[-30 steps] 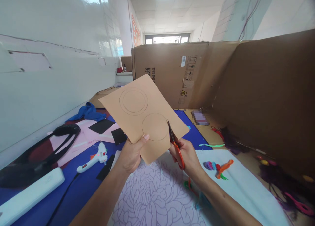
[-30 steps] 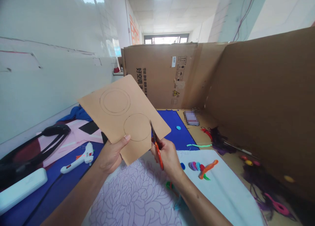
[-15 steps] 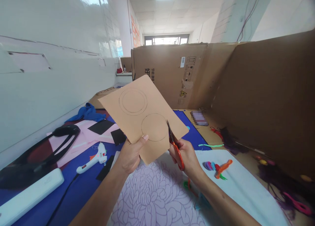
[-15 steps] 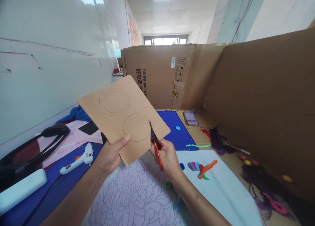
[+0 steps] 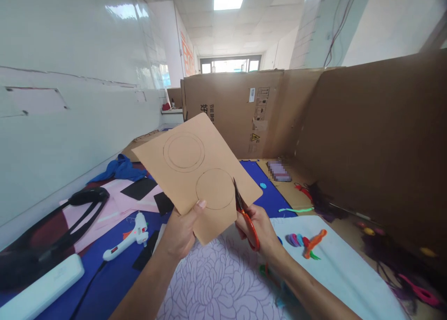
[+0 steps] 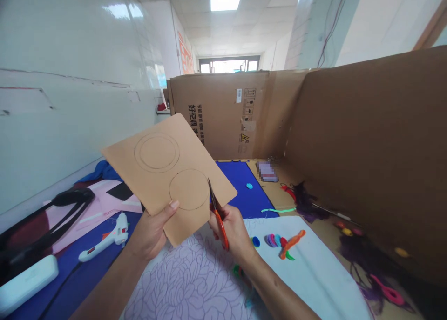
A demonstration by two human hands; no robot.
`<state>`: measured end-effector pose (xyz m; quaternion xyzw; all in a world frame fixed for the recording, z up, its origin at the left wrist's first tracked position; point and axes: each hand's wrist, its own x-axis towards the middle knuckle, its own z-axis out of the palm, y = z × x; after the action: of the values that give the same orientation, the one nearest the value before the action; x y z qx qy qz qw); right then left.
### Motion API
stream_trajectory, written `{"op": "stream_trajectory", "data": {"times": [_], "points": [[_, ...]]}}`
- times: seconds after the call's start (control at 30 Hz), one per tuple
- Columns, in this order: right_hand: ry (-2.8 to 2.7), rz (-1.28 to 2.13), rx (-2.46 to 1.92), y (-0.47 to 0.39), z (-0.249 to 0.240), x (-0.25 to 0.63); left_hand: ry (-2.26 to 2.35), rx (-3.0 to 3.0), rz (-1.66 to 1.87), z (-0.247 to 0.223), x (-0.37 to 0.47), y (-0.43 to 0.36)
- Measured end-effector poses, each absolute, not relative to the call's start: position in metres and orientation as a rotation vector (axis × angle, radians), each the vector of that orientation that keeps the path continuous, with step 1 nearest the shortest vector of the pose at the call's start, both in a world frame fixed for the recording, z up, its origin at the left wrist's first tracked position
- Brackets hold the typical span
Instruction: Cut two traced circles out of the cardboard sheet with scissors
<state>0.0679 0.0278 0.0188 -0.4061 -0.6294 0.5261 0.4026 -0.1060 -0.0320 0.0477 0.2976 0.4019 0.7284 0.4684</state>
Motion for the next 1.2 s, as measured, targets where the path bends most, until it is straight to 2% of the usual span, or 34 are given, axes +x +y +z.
{"op": "stream_trajectory", "data": {"times": [1.2], "points": [[-1.541,1.375,-1.093,0.034,-0.001,0.058,1.069,0.643,1.77,0.051,-0.111,-0.033]]}}
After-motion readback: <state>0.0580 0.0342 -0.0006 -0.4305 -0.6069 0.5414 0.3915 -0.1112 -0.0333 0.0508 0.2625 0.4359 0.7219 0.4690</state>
